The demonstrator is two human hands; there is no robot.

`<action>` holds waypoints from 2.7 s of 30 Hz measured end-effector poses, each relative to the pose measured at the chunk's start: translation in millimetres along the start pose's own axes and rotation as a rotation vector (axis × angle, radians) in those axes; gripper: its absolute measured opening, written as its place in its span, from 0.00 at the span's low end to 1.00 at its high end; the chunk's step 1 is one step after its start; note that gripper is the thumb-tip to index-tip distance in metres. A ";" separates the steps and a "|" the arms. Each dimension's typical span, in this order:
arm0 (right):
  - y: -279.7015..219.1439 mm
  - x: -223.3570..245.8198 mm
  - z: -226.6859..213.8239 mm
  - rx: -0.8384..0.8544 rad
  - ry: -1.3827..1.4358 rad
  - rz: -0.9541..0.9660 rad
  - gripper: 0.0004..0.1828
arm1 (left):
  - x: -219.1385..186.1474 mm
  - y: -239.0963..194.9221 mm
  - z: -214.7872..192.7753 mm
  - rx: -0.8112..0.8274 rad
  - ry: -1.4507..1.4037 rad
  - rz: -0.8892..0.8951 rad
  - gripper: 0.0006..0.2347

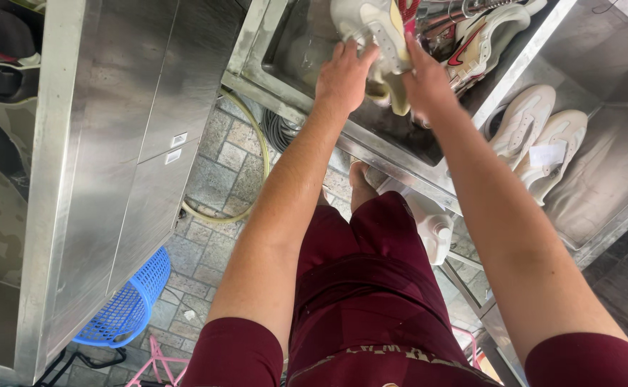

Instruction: The person uses a high-pressure water spray gun to clean a pair of white sneakers on a perforated metal surface. They rotate the shoes to spray different angles, including the soles and uppers. The person then moves to a sink to rinse the shoes under a tap before returning to the metal surface to continue spraying them.

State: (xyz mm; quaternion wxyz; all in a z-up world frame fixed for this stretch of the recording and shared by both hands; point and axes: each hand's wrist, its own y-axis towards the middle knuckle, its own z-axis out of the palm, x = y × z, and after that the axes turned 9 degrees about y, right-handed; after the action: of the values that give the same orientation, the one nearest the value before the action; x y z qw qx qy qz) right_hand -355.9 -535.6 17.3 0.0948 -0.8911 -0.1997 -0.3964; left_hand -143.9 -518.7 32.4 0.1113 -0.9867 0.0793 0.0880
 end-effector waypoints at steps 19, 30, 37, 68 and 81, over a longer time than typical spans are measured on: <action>-38.1 43.1 24.0 0.263 -0.230 0.079 0.24 | 18.0 16.6 8.5 0.144 -0.010 -0.088 0.17; -14.0 44.5 31.3 0.333 -0.448 0.233 0.22 | -6.8 38.5 41.6 0.309 0.192 -0.454 0.16; -49.3 39.5 -9.0 -0.096 -0.121 0.094 0.36 | -31.8 59.1 86.8 0.324 0.414 -0.603 0.15; -46.4 25.1 -85.2 -0.295 0.086 0.627 0.28 | 4.9 86.9 -39.1 0.167 -0.208 -0.142 0.45; -36.4 -77.8 -208.6 -0.430 -0.118 0.159 0.40 | -10.0 37.3 -18.7 -0.204 -0.231 -0.186 0.36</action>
State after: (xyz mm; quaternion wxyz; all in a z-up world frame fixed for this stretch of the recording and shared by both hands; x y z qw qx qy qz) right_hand -558.2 -592.8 99.1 -0.0780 -0.9254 -0.0453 -0.3682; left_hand -157.3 -557.6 44.7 0.0264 -0.9793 -0.0350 0.1975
